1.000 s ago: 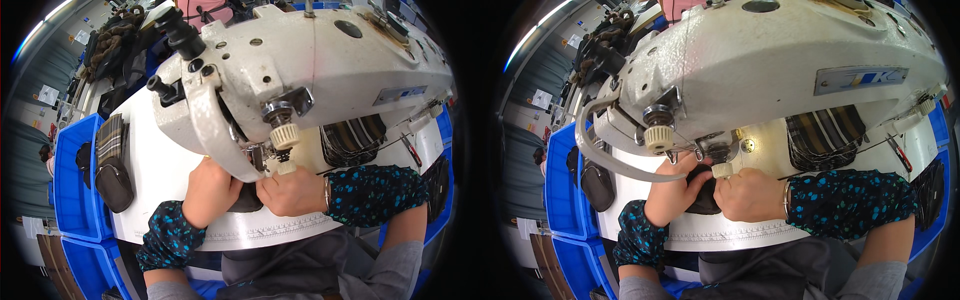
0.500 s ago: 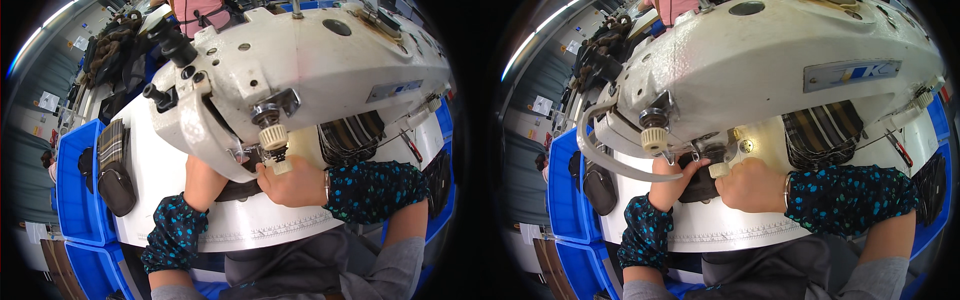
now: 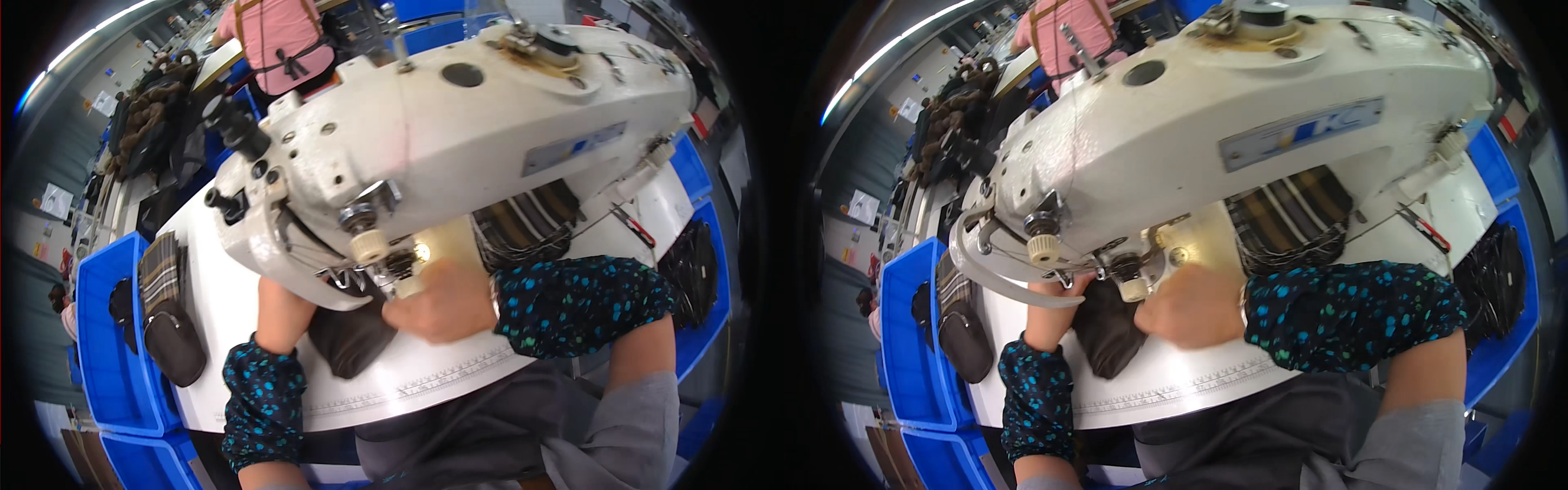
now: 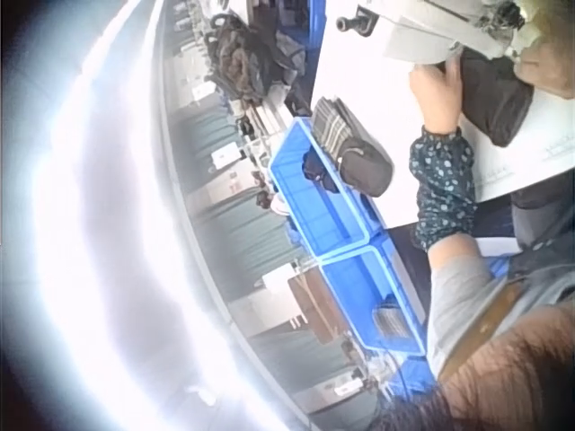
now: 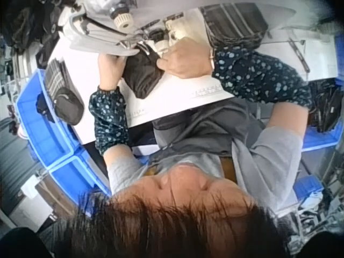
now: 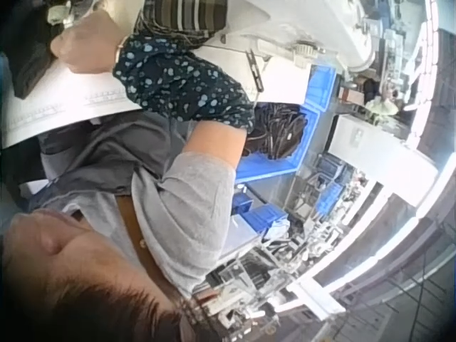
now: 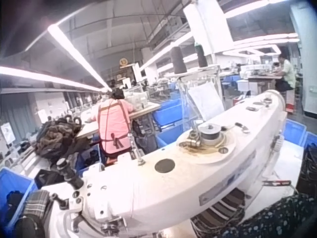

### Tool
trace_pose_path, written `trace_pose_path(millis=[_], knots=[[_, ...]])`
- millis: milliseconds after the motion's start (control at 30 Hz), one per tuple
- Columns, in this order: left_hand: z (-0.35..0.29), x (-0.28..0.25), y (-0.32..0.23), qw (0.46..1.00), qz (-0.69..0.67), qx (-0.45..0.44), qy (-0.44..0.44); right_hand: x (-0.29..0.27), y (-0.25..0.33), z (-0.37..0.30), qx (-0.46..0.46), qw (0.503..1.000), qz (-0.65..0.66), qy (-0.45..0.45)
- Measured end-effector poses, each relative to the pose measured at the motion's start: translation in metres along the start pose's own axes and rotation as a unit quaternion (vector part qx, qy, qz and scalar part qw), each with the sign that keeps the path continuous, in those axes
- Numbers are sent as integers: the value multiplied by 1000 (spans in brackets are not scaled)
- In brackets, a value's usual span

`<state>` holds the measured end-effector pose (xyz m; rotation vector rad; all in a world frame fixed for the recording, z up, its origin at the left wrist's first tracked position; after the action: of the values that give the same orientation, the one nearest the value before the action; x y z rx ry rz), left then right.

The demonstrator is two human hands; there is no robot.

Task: Sewing together pieces of leather or fabric to create a small pouch or bag.

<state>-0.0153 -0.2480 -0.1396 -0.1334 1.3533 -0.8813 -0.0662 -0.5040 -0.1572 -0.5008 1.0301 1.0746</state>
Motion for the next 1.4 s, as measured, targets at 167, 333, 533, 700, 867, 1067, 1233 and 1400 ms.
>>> trace_pose_path(millis=[167,333,533,700,867,1067,1233,1400], knots=[[6,7,8,983,-119,-111,80,-49,55,-42,117,989,81,-40],[10,10,26,981,-140,-112,76,-163,89,-133,362,928,13,-83],[12,1,18,980,-137,-112,87,-233,140,-205,603,721,-342,-4],[15,9,24,968,-170,-152,99,-206,107,-211,574,744,-340,43],[6,7,30,990,-90,-100,38,-142,47,-148,409,871,-270,-30],[10,7,0,993,-63,-82,64,-91,-33,-113,412,900,-136,-52],[5,-2,1,990,-54,-108,67,-91,-42,-103,416,906,-52,-49],[7,-3,-4,990,-55,-85,93,-93,26,-56,333,936,111,33]])
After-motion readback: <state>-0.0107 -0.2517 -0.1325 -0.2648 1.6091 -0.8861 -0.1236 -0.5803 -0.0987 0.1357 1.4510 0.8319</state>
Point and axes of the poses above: each hand's wrist, its own z-axis towards the middle knuckle, its own x-axis out of the palm, y = z × x, the point moved 1 cm from there along z, towards the middle knuckle, and after that the axes turned 7 degrees about -z, right-handed, at the moved point
